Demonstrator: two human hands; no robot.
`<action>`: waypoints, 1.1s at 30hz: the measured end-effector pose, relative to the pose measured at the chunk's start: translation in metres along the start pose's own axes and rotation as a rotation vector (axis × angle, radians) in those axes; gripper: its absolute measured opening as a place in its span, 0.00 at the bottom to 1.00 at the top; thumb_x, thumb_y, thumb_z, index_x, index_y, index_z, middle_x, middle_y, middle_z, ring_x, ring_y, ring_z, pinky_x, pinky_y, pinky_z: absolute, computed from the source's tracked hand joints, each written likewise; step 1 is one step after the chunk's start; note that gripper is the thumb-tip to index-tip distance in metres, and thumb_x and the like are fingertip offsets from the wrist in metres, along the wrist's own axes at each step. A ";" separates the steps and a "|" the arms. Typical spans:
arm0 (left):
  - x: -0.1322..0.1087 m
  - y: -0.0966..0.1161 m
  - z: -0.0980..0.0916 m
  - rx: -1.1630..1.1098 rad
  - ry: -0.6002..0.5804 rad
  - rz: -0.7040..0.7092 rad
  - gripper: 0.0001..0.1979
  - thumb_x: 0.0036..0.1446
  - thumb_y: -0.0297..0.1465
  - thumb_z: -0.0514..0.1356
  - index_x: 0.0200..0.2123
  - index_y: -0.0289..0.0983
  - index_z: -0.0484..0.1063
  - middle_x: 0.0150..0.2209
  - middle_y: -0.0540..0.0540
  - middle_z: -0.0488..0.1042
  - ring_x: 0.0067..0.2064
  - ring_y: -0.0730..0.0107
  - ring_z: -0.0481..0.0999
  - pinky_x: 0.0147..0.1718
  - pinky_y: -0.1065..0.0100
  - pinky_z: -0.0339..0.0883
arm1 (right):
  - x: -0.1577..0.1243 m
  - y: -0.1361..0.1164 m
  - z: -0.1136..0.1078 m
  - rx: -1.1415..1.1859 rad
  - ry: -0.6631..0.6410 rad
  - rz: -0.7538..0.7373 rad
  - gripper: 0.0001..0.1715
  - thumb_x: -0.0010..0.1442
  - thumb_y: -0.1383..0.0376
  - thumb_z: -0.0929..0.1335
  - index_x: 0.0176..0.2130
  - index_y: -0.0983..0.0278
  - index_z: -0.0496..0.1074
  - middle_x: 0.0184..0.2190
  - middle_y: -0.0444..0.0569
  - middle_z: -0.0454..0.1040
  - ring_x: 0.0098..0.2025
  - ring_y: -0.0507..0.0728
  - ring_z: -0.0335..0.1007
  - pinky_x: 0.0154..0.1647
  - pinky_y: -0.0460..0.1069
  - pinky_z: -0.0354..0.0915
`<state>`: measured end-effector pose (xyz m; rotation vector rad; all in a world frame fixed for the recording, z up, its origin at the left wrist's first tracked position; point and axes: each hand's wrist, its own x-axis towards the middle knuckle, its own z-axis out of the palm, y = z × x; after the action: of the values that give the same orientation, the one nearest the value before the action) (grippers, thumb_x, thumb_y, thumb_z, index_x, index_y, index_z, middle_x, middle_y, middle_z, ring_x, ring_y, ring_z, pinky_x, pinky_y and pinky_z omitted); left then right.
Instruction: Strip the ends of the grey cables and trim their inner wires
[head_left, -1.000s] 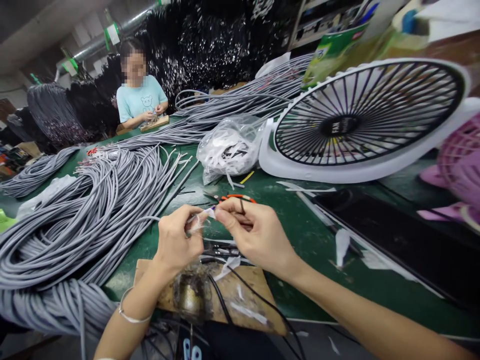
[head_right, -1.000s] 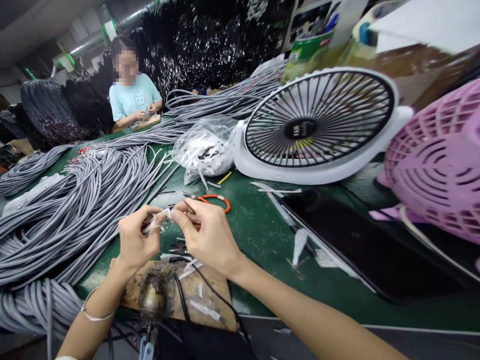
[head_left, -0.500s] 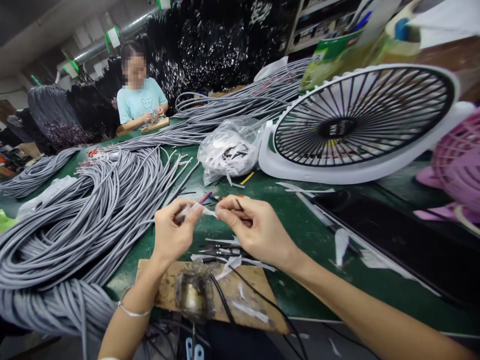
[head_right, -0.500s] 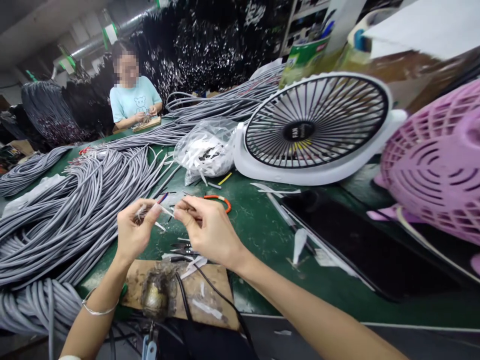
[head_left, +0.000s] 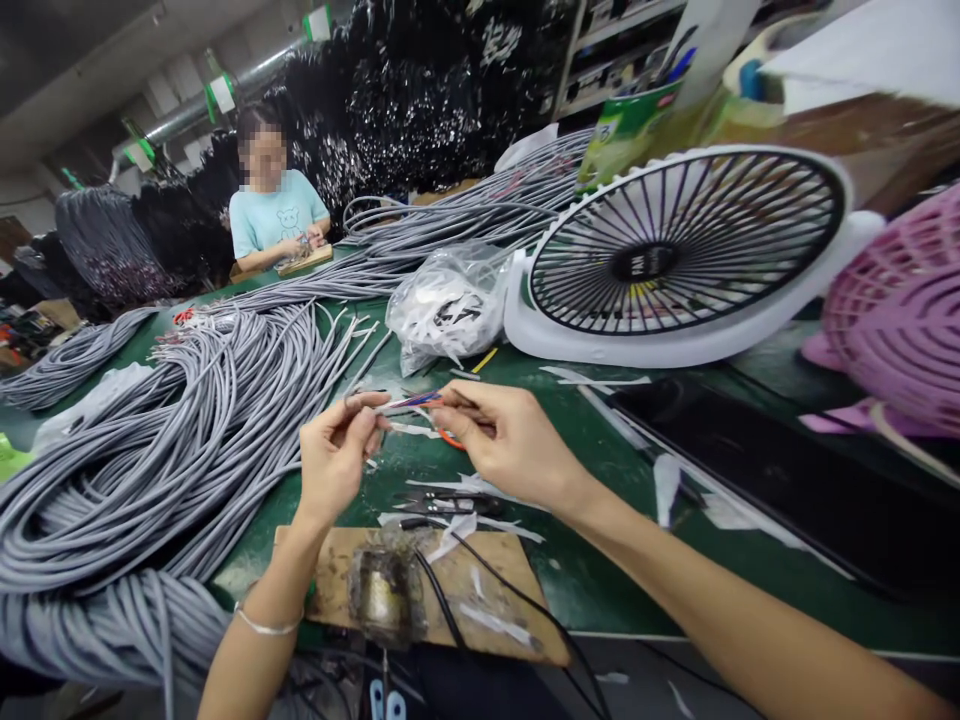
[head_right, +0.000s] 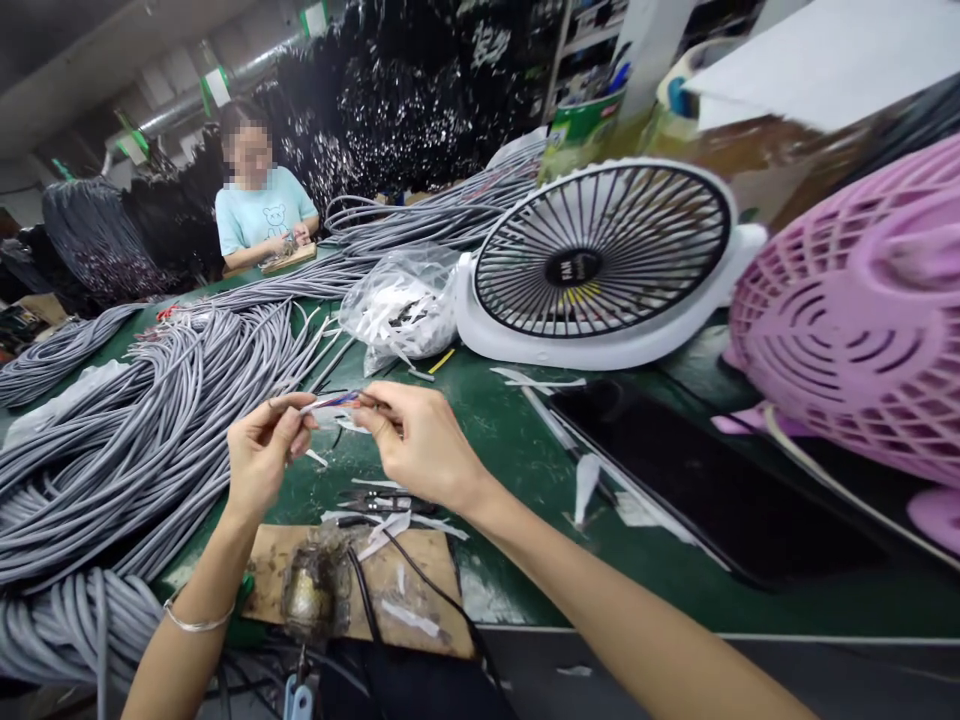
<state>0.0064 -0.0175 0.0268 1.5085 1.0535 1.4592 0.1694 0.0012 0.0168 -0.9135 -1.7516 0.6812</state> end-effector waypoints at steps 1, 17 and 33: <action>0.002 0.000 0.000 -0.074 0.039 -0.044 0.14 0.50 0.38 0.61 0.33 0.32 0.73 0.21 0.50 0.69 0.17 0.83 0.59 0.16 0.77 0.53 | -0.001 -0.002 0.003 -0.005 -0.035 -0.036 0.11 0.55 0.65 0.62 0.22 0.65 0.64 0.18 0.44 0.65 0.20 0.49 0.57 0.19 0.43 0.55; -0.002 -0.002 0.001 0.116 -0.043 -0.060 0.13 0.52 0.37 0.59 0.37 0.32 0.71 0.26 0.48 0.73 0.23 0.78 0.69 0.21 0.76 0.64 | -0.007 0.000 0.017 -0.132 0.091 -0.221 0.14 0.58 0.64 0.64 0.23 0.66 0.70 0.18 0.44 0.67 0.18 0.48 0.57 0.21 0.44 0.55; 0.002 -0.007 -0.004 0.268 -0.070 0.035 0.09 0.48 0.26 0.60 0.34 0.33 0.75 0.35 0.42 0.79 0.36 0.66 0.77 0.36 0.68 0.71 | -0.009 -0.010 0.010 -0.050 -0.048 -0.296 0.18 0.57 0.69 0.63 0.17 0.67 0.64 0.14 0.40 0.59 0.18 0.46 0.51 0.19 0.42 0.52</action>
<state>0.0018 -0.0136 0.0213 1.7598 1.2230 1.3182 0.1594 -0.0122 0.0171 -0.6558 -1.9047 0.4704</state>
